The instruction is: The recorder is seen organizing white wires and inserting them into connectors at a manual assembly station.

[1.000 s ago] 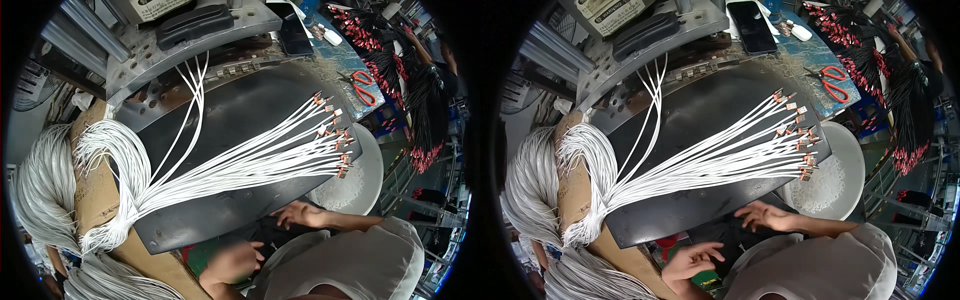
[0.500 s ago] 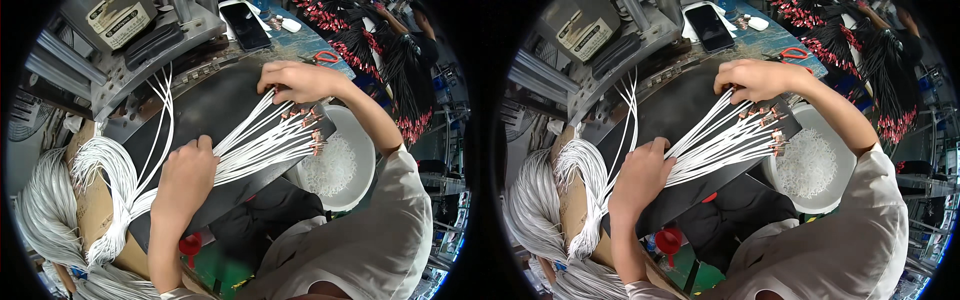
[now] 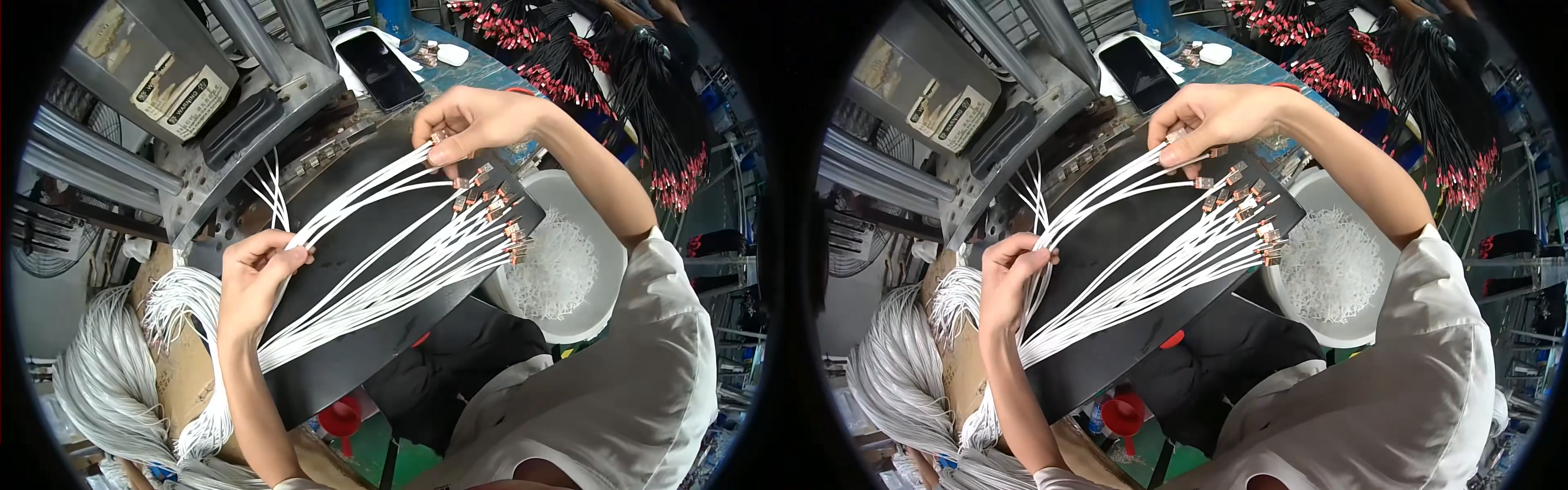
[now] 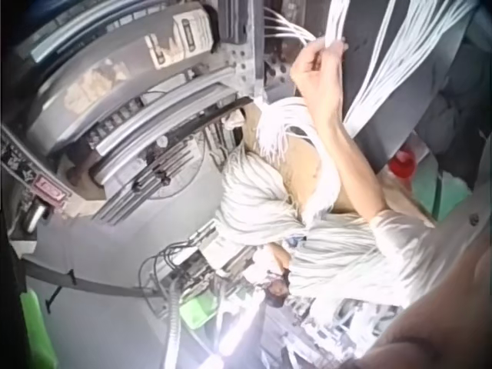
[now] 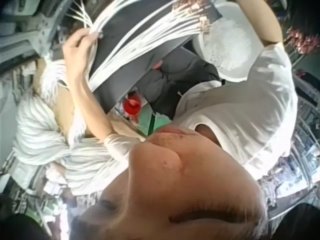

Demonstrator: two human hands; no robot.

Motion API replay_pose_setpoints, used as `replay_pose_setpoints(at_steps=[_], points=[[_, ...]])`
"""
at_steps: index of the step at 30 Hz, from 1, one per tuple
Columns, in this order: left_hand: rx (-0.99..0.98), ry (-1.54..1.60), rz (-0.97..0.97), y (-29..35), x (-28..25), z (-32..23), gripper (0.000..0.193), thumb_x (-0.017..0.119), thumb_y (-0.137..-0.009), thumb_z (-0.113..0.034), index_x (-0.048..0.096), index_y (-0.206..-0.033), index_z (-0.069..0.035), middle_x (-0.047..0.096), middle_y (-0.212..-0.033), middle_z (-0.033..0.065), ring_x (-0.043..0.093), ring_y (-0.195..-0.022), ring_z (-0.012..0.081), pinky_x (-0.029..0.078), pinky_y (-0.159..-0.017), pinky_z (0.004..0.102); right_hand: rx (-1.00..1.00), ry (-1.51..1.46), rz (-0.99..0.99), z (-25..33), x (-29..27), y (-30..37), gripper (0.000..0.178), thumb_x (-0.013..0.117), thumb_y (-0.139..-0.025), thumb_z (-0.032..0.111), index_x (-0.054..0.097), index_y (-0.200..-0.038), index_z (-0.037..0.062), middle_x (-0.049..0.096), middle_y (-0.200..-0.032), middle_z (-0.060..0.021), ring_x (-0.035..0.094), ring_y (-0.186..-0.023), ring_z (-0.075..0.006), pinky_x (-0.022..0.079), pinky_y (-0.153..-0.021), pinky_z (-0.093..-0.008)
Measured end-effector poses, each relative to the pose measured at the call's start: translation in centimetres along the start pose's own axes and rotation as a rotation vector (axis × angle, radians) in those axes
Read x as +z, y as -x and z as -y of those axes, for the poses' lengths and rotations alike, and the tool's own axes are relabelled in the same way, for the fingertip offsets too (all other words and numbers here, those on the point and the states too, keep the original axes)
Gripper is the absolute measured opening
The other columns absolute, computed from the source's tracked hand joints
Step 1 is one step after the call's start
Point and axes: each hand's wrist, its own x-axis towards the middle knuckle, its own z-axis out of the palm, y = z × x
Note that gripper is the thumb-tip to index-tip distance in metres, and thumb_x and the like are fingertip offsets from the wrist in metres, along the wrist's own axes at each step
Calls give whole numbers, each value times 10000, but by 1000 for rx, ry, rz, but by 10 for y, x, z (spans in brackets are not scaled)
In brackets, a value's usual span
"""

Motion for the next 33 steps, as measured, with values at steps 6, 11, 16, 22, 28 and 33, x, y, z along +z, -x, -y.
replay_pose_setpoints(at_steps=[6, 11, 16, 22, 28, 33], points=[[-153, 177, 131, -17, 10, 18, 210, 701, -907, -26, 745, -1084, 79, 754, -882, 75, 664, -772, 88, 525, -739, 235, 7, -15, -29, -3, -25, 13, 398, 703, -1011, 312, 702, -1234, -18, 740, -987, -63, 701, -883, -110, 524, -692, -257], [-282, 414, 328, -33, 115, -11, 217, 672, -1005, -124, 703, -1145, 38, 696, -923, 36, 567, -769, 68, 462, -705, 215, -70, -206, -249, 10, -17, -30, 561, 571, -1054, 519, 763, -1140, 0, 750, -1145, -117, 674, -1095, -189, 508, -963, -330], [-206, 582, 76, -44, 140, -11, 251, 593, -1081, -197, 663, -1156, 33, 646, -905, 33, 499, -686, 57, 419, -624, 226, -36, 67, 201, 5, 19, -72, 878, 240, -1037, 755, 614, -1395, 47, 600, -1416, -140, 564, -1245, -246, 445, -1051, -378], [-166, 454, 88, -13, 72, 24, 264, 602, -1079, -190, 651, -1245, 9, 651, -896, 33, 534, -643, 68, 417, -578, 208, 72, 921, -265, 3, 44, -113, 641, 573, -1040, 447, 506, -1497, 3, 548, -1394, -231, 462, -1358, -397, 356, -1134, -526], [-251, 467, 4, -12, 71, 26, 273, 668, -1031, -140, 646, -1262, 5, 695, -957, 60, 695, -785, 143, 599, -718, 269, -67, 898, -416, -10, 64, -106, 401, 738, -911, 165, 558, -1211, -32, 619, -1149, -254, 625, -1121, -469, 520, -916, -549], [-274, 465, -22, -22, 69, 26, 246, 720, -983, -71, 688, -1203, 32, 717, -1013, 73, 700, -833, 124, 619, -765, 276, 84, 92, -317, -13, 55, -76, 325, 698, -1009, 313, 658, -1072, -2, 710, -874, -88, 691, -793, -220, 549, -726, -351]])
